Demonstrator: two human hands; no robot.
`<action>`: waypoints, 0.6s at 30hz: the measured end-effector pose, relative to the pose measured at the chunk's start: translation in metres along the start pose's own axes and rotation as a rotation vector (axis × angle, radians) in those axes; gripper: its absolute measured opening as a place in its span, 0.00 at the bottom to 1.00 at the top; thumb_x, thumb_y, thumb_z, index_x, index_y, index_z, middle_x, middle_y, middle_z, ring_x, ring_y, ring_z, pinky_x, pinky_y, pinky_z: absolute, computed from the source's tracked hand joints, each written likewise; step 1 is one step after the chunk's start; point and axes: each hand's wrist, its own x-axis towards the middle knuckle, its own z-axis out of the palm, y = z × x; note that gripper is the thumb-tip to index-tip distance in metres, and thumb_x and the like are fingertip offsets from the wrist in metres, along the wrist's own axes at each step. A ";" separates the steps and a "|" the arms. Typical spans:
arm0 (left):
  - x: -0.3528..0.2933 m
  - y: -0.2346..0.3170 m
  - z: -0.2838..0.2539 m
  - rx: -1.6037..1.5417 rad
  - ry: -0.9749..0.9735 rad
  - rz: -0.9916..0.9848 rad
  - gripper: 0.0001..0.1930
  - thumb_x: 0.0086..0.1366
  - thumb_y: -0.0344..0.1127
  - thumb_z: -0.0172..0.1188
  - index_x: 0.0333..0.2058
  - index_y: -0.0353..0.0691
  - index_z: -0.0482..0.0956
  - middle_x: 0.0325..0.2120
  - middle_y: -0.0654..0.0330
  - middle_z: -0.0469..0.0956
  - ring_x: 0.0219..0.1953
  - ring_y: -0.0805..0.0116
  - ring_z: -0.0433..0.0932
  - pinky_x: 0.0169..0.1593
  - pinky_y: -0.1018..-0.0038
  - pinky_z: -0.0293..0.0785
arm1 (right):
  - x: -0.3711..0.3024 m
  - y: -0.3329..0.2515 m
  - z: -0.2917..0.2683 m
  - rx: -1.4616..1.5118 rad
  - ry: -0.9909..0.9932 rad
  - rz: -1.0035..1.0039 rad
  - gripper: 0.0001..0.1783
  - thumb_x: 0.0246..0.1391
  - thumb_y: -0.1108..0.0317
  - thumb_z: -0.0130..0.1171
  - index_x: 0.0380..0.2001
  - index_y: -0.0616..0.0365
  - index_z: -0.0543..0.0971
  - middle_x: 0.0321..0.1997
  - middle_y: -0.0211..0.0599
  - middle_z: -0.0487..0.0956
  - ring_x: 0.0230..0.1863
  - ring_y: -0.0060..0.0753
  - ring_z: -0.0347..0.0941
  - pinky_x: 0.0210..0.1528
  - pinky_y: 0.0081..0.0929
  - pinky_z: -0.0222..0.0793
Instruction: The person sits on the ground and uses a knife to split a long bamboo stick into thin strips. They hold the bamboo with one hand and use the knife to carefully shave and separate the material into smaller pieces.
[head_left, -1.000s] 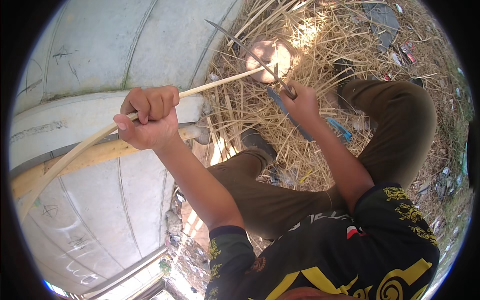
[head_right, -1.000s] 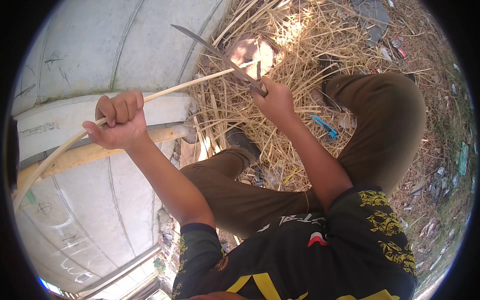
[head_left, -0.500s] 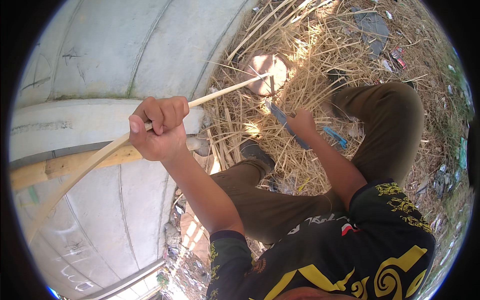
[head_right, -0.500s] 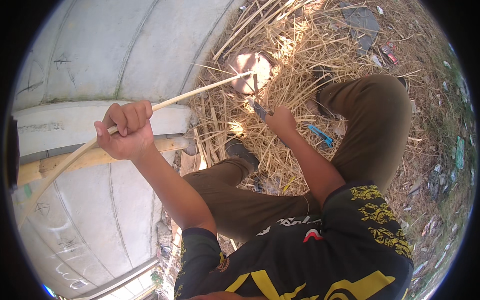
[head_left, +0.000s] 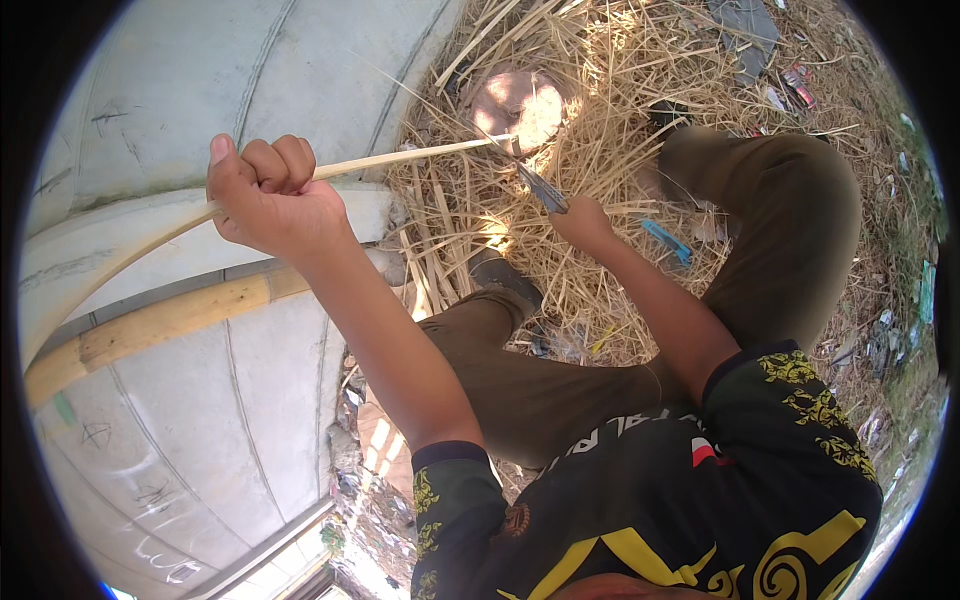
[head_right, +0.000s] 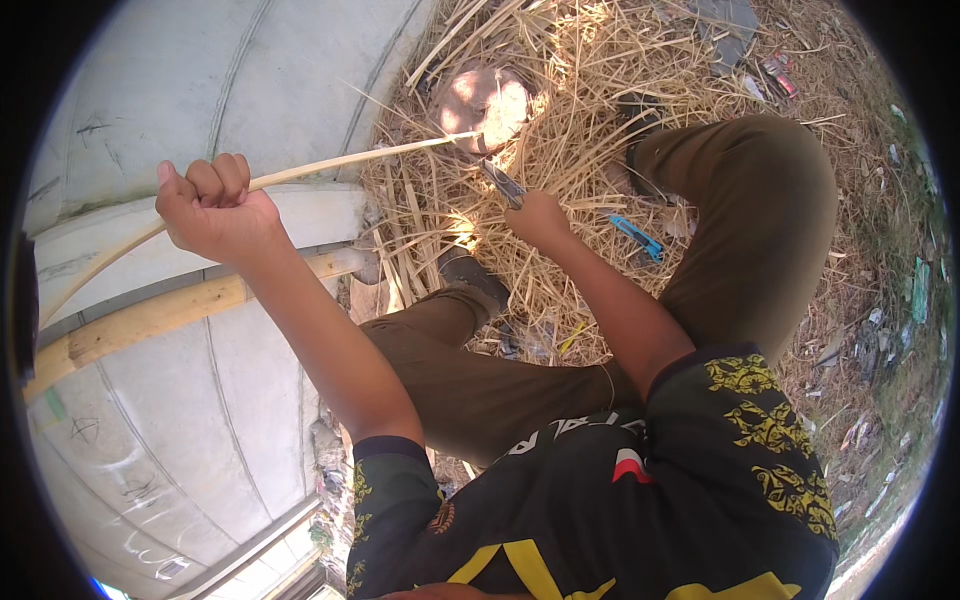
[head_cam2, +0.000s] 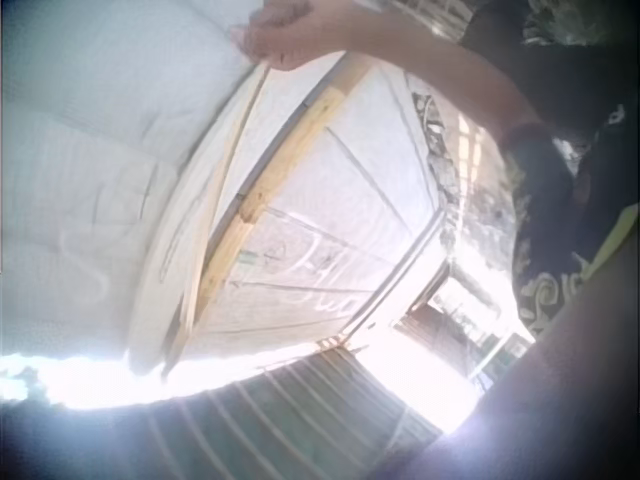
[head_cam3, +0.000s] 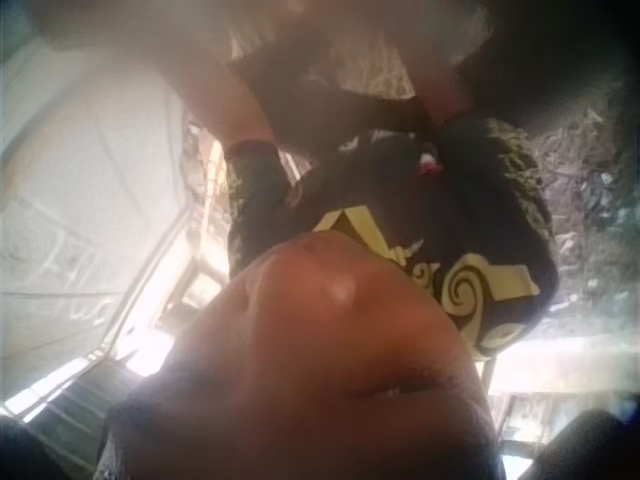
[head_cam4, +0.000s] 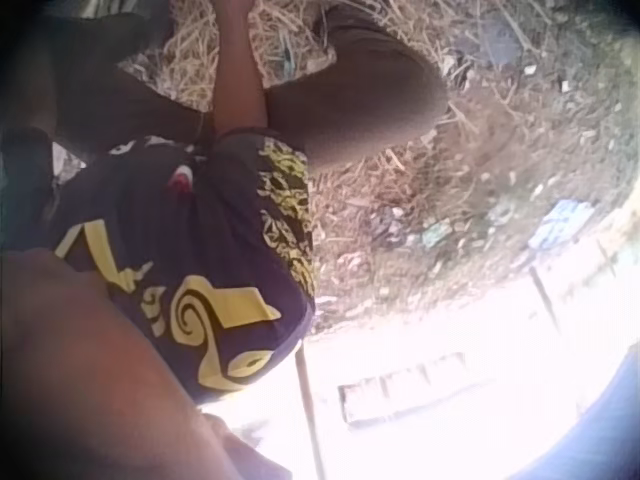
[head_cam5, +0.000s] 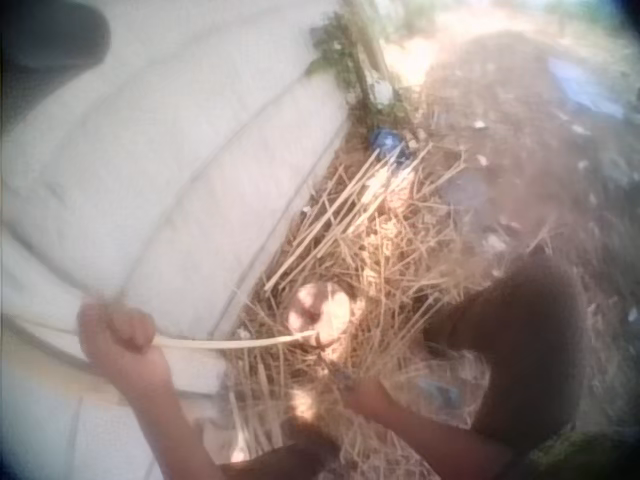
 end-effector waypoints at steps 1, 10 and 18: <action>0.000 0.000 0.004 -0.007 0.025 0.001 0.27 0.61 0.40 0.54 0.19 0.51 0.40 0.12 0.68 0.41 0.16 0.74 0.36 0.24 0.70 0.35 | 0.001 0.000 0.003 -0.011 0.036 -0.016 0.19 0.51 0.56 0.60 0.32 0.65 0.82 0.27 0.50 0.82 0.30 0.51 0.81 0.36 0.42 0.76; 0.003 -0.001 0.000 -0.041 0.023 -0.025 0.24 0.60 0.37 0.50 0.20 0.50 0.40 0.12 0.68 0.41 0.17 0.73 0.36 0.24 0.70 0.36 | -0.014 -0.010 0.001 0.194 0.150 -0.302 0.18 0.52 0.55 0.63 0.27 0.63 0.81 0.22 0.48 0.80 0.26 0.51 0.79 0.33 0.43 0.74; 0.004 -0.004 -0.010 -0.113 0.048 0.005 0.26 0.60 0.32 0.52 0.15 0.48 0.41 0.10 0.68 0.41 0.14 0.75 0.38 0.22 0.71 0.36 | -0.012 -0.032 -0.003 -0.050 0.184 -0.180 0.17 0.52 0.55 0.64 0.32 0.61 0.83 0.23 0.47 0.80 0.27 0.48 0.80 0.34 0.41 0.75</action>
